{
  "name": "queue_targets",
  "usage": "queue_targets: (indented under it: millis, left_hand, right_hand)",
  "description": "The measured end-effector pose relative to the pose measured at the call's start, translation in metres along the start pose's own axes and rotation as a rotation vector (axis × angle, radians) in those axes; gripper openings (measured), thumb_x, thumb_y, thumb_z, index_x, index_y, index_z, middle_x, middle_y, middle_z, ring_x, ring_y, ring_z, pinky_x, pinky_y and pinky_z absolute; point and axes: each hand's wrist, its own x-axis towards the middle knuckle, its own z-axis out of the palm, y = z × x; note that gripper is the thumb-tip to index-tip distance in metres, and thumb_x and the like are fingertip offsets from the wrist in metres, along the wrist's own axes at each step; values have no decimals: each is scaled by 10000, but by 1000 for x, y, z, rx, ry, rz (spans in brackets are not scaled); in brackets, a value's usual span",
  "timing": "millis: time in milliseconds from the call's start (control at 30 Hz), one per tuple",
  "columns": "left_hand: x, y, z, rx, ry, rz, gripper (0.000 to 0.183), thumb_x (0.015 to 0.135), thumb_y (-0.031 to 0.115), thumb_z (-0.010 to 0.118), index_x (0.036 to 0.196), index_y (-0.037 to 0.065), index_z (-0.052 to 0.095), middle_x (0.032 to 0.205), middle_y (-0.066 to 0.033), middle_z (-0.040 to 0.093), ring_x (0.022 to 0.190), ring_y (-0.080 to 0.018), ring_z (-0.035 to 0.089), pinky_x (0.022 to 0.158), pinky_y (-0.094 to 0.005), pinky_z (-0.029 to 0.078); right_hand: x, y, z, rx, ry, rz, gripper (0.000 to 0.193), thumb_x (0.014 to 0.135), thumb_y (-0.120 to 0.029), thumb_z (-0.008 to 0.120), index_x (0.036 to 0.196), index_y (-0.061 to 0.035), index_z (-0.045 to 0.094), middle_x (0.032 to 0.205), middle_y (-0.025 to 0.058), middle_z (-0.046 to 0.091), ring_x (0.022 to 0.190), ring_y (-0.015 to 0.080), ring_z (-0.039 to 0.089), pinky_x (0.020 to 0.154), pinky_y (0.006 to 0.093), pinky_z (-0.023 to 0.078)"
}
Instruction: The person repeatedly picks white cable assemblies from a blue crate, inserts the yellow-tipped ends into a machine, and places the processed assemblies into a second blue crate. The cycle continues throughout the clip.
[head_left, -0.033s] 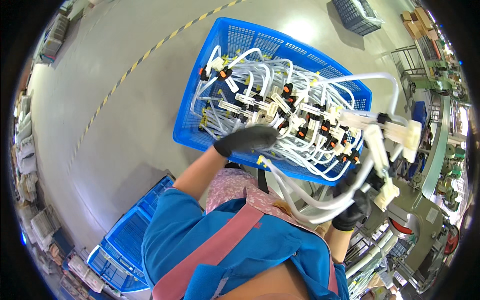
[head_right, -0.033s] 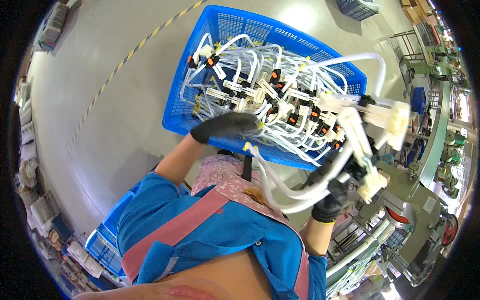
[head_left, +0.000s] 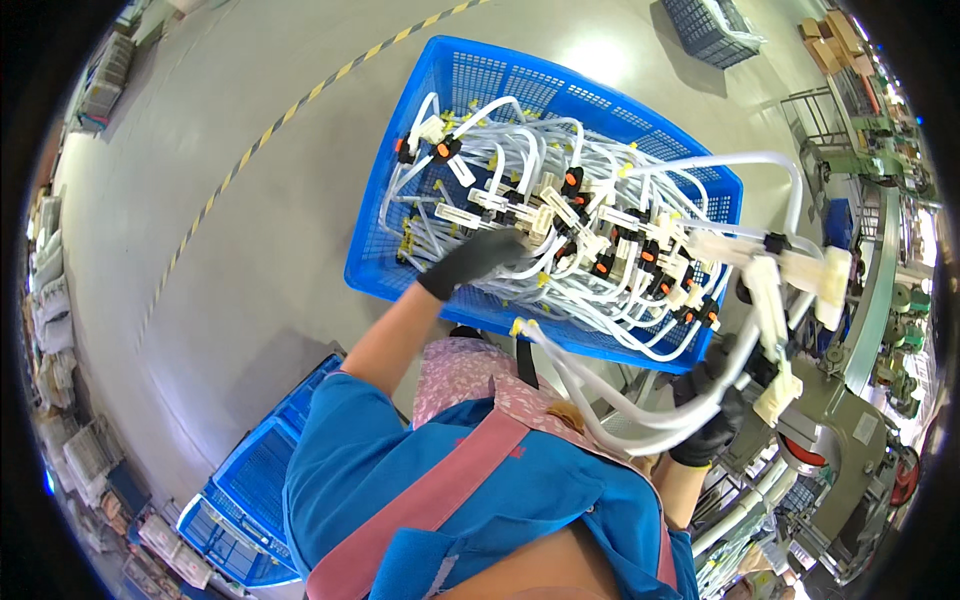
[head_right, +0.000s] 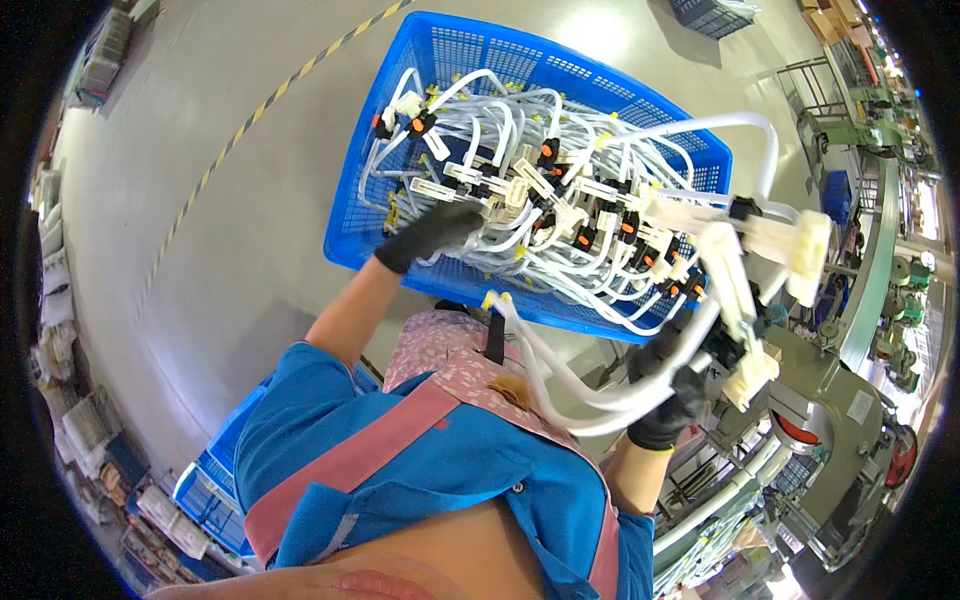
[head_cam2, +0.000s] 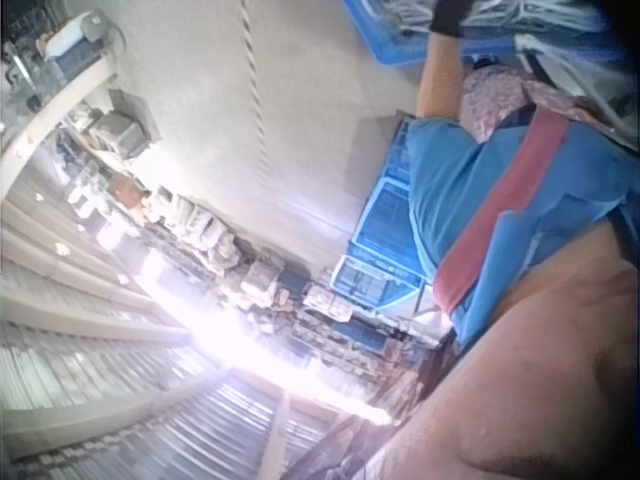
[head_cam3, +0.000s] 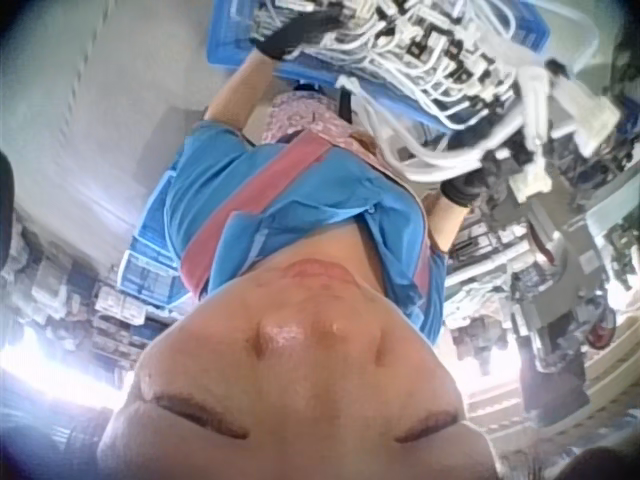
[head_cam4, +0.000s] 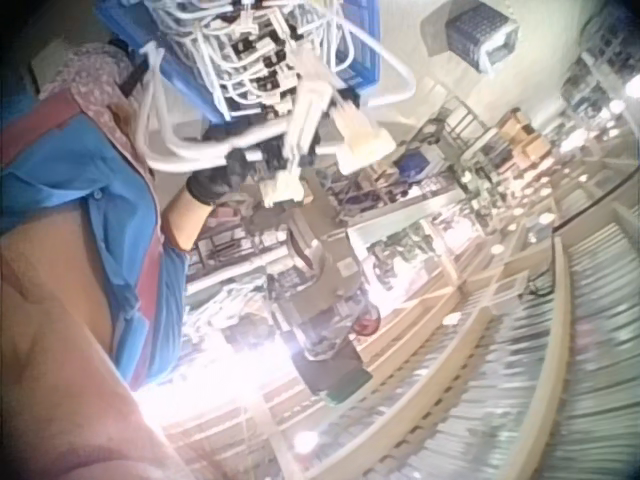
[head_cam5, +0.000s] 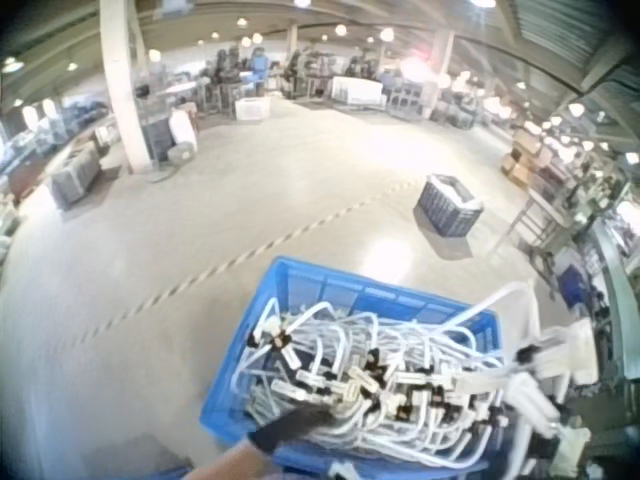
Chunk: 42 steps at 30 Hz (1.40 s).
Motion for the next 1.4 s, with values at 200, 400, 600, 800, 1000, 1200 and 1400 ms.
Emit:
queue_targets:
  millis: [200, 400, 600, 800, 1000, 1200, 1400]
  left_hand:
    - [49, -153, -163, 799, 856, -101, 574, 828, 318, 649, 1298, 42, 467, 1245, -235, 542, 1163, -392, 520, 944, -468, 435]
    - [82, -208, -223, 830, 721, -302, 920, 756, 254, 687, 1468, -20, 173, 1495, -261, 253, 1389, -393, 245, 1135, -430, 244]
    - [110, -205, -236, 1256, 638, -581, 1140, 626, 507, 767, 1488, 40, 187, 1500, -249, 262, 1405, -374, 228, 1149, -424, 220]
    - [136, -237, -212, 1028, 381, -546, 760, 729, 589, 654, 1283, 79, 555, 999, -242, 653, 992, -346, 625, 865, -442, 483]
    - [86, -94, -172, 301, 592, 108, 229, 886, 312, 627, 810, 104, 567, 590, -31, 484, 466, -143, 442, 385, -281, 345]
    - [-46, 146, 4, -201, 349, 87, 273, 950, 277, 477, 851, 35, 558, 685, -55, 524, 601, -135, 464, 614, -279, 416]
    - [-97, 172, 246, -106, 216, 647, 403, 975, 149, 441, 1315, -42, 339, 710, -35, 391, 614, -130, 414, 584, -248, 366]
  right_hand:
    - [-29, -24, -5, 19, 237, -135, 699, 703, -191, 724, 1302, -19, 408, 853, 21, 515, 631, 134, 523, 528, 279, 442]
    - [-45, -13, 9, 96, 391, -217, 654, 658, -180, 703, 1232, 8, 451, 761, 39, 521, 549, 155, 511, 479, 281, 445]
    - [-52, -17, 18, 130, 360, -308, 675, 584, -142, 665, 1208, 36, 481, 825, 102, 604, 487, 183, 522, 412, 284, 445]
    - [-83, -25, 38, 224, 354, -379, 695, 556, -109, 662, 1202, 58, 467, 815, 125, 600, 511, 185, 527, 426, 287, 435]
    - [-135, -36, 36, -37, 449, -331, 671, 642, -193, 636, 1203, 119, 444, 738, 131, 561, 591, 213, 526, 554, 300, 441]
    - [-197, -45, 25, 2, 371, -390, 601, 683, -143, 646, 1206, 100, 480, 817, 137, 565, 691, 205, 548, 628, 310, 462]
    - [-302, -48, -7, 38, 310, -396, 559, 727, -72, 628, 1246, 79, 486, 896, 146, 593, 784, 223, 592, 704, 334, 503]
